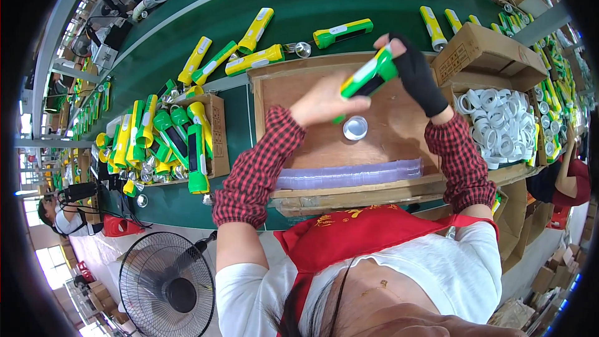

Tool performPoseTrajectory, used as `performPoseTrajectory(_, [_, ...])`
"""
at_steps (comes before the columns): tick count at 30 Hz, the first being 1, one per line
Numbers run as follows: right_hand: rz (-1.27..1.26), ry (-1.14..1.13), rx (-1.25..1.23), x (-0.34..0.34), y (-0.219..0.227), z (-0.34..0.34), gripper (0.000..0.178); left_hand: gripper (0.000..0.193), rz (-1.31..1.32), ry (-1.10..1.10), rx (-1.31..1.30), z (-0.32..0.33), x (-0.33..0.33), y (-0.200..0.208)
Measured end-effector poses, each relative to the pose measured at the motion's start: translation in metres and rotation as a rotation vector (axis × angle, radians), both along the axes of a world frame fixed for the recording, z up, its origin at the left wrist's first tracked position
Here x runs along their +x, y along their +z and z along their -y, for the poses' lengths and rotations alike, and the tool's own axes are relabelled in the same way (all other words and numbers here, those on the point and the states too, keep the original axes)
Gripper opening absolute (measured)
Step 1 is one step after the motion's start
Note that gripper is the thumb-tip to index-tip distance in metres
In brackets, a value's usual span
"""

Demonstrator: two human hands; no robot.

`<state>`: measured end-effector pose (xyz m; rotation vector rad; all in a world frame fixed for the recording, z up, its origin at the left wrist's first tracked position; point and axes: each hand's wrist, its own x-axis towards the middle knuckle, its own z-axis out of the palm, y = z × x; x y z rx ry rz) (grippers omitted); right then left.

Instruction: Assembling handheld flashlights by attaching heads and bodies on a production line.

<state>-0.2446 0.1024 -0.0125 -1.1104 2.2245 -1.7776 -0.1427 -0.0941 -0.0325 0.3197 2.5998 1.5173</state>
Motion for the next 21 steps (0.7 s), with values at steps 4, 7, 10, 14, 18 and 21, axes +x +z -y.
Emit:
performPoseTrajectory(4, [-0.297,-0.341,0.050,-0.068,-0.011,0.005,0.020,0.073,0.073,0.784,0.455,0.038,-0.071,-0.038])
performPoseTrajectory(7, [-0.558,-0.397,0.275,-0.128,-0.049,-0.010,0.031,0.058,0.563,0.647,1.286,0.058,-0.107,-0.054])
performPoseTrajectory(10, [-0.551,-0.393,0.557,-0.174,-0.107,-0.036,0.040,0.052,0.678,0.715,1.421,0.046,-0.147,-0.071])
performPoseTrajectory(14, [-0.445,-0.294,0.779,-0.159,-0.102,-0.024,0.035,0.058,0.408,0.844,1.024,0.022,-0.161,-0.067])
performPoseTrajectory(18, [-0.459,-0.369,0.515,-0.152,-0.085,-0.012,0.028,0.045,-0.276,0.895,0.433,0.018,-0.166,-0.074])
performPoseTrajectory(21, [-0.351,-0.418,0.330,-0.123,-0.048,-0.002,0.032,0.043,-0.460,0.664,0.613,0.011,-0.133,-0.021])
